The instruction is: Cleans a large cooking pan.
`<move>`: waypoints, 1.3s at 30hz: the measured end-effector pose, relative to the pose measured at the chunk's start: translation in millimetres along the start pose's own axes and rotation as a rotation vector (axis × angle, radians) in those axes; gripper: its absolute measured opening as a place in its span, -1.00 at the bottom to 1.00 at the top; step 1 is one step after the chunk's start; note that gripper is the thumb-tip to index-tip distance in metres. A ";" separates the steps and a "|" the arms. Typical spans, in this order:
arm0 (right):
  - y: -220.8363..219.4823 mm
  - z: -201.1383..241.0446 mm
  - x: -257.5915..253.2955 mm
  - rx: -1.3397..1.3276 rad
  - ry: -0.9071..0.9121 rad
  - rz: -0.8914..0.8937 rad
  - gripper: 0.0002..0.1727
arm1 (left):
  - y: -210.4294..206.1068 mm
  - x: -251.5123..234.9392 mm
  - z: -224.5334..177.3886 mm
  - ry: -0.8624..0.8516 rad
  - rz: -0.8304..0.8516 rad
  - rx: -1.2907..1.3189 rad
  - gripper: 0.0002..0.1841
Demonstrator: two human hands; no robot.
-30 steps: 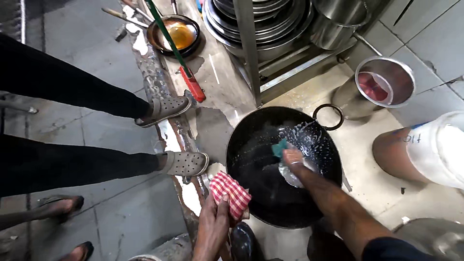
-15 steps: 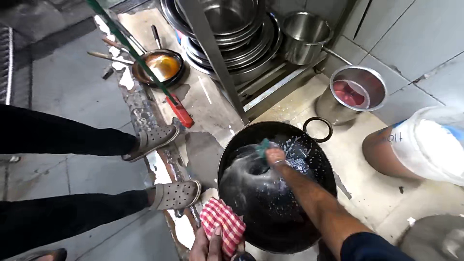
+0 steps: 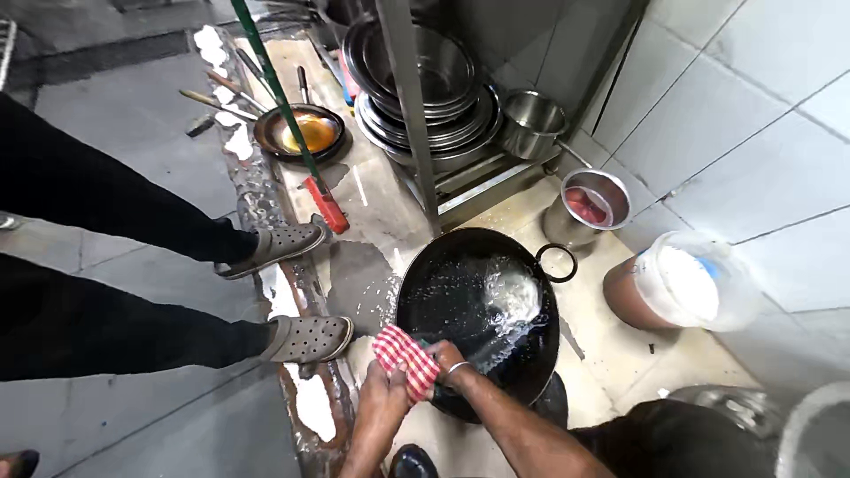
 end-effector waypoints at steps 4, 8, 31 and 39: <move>23.8 10.5 27.4 0.035 0.093 0.120 -0.73 | 1.8 -1.9 -13.4 -0.038 -0.007 0.093 -0.56; 70.3 0.3 57.9 0.550 0.047 0.130 -0.57 | -1.9 -8.4 1.4 0.013 -0.011 0.132 -0.55; 446.7 -197.6 303.6 0.135 -0.321 -0.857 -0.44 | 0.3 -28.7 26.6 0.085 -0.059 0.120 -0.46; 415.8 -257.2 466.6 0.124 -0.477 -1.279 -0.45 | -2.1 -49.3 39.4 0.018 -0.042 0.287 -0.60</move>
Point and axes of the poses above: each hand's wrist, its own x-axis away from the middle knuckle, its own y-axis out of the back of the hand, z = x × y, the point moved 8 cm from there along -x, towards the middle knuckle, and after that the axes turned 1 degree about x, right-handed, at the moved point
